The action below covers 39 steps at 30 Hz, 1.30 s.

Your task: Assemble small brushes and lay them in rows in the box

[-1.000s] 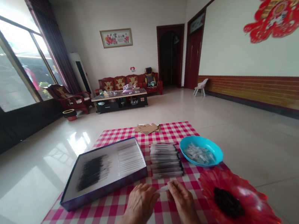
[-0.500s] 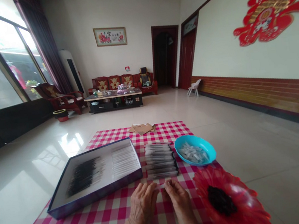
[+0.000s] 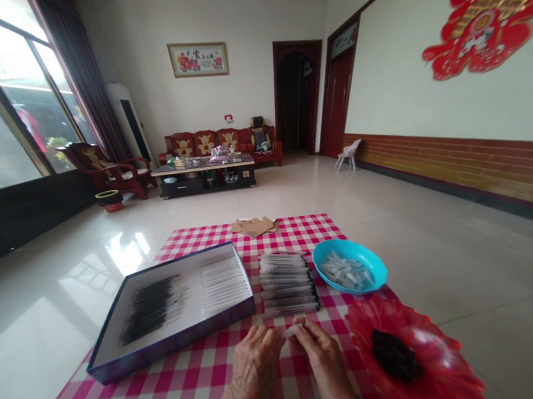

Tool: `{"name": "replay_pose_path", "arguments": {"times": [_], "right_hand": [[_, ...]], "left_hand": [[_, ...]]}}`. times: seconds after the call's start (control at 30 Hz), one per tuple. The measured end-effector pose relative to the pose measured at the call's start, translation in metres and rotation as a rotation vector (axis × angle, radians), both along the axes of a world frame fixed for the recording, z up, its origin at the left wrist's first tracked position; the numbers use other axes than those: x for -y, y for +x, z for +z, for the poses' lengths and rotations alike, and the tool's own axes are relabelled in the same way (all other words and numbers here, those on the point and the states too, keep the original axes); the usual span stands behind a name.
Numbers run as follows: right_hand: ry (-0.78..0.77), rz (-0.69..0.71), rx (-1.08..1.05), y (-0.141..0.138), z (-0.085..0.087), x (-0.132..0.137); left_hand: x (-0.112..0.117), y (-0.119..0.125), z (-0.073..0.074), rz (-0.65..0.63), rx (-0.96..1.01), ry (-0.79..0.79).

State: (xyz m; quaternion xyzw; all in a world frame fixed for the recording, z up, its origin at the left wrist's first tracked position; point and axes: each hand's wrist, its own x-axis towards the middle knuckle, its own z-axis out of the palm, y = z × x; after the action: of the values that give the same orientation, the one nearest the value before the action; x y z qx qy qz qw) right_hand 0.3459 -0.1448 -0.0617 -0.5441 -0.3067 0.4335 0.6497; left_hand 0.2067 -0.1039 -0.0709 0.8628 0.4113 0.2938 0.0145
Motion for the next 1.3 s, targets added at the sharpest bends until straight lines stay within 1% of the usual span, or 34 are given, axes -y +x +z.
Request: {"name": "replay_pose_path", "arguments": {"times": [0.1,0.23,0.37,0.43,0.5,0.67,0.73,0.77,0.8,0.83,0.87,0.93,1.0,1.03,1.07,1.13,1.23,1.3], "right_hand": [[0.002,0.011,0.028,0.0,0.001,0.001],[-0.01,0.033,0.1,0.0,0.005,0.002],[-0.004,0.045,0.175,0.001,0.005,0.002],[0.012,0.065,0.216,0.003,0.004,0.002],[0.027,0.087,0.252,0.005,0.001,0.002],[0.062,0.17,0.264,0.011,-0.001,0.006],[0.064,0.214,0.249,0.012,-0.001,0.007],[0.063,0.225,0.237,0.013,-0.002,0.007],[0.062,0.223,0.219,0.013,-0.002,0.007],[0.063,0.209,0.192,0.012,-0.003,0.007],[0.067,0.189,0.152,0.012,-0.005,0.006],[0.087,0.138,0.026,0.008,-0.009,0.003],[0.104,0.107,-0.115,0.004,-0.015,0.0],[0.106,0.102,-0.169,0.002,-0.017,-0.002],[0.102,0.098,-0.206,0.001,-0.019,-0.003],[0.082,0.081,-0.25,-0.003,-0.022,-0.006],[0.06,0.026,-0.328,-0.006,-0.022,-0.007],[0.062,-0.002,-0.371,-0.009,-0.022,-0.006]], "left_hand": [[0.0,-0.002,0.005,-0.009,0.098,-0.133],[0.0,-0.005,0.014,-0.063,0.272,-0.424],[-0.003,-0.003,0.013,-0.087,0.481,-0.641],[-0.007,-0.002,0.01,-0.135,0.6,-0.846],[-0.012,-0.004,0.009,-0.209,0.676,-1.102],[-0.024,-0.018,0.009,-0.363,0.713,-1.657],[-0.025,-0.022,0.008,-0.447,0.694,-1.819],[-0.025,-0.021,0.007,-0.479,0.687,-1.85],[-0.023,-0.02,0.007,-0.492,0.687,-1.83],[-0.021,-0.018,0.006,-0.482,0.693,-1.75],[-0.018,-0.014,0.007,-0.451,0.696,-1.611],[-0.011,-0.008,0.008,-0.345,0.663,-1.206],[-0.005,-0.003,0.009,-0.214,0.557,-0.807],[-0.002,-0.001,0.009,-0.157,0.494,-0.655],[0.0,0.0,0.008,-0.112,0.432,-0.54],[0.002,0.001,0.003,-0.06,0.323,-0.366],[0.003,0.002,-0.006,-0.018,0.211,-0.119],[0.002,0.002,-0.01,-0.003,0.174,-0.013]]}}
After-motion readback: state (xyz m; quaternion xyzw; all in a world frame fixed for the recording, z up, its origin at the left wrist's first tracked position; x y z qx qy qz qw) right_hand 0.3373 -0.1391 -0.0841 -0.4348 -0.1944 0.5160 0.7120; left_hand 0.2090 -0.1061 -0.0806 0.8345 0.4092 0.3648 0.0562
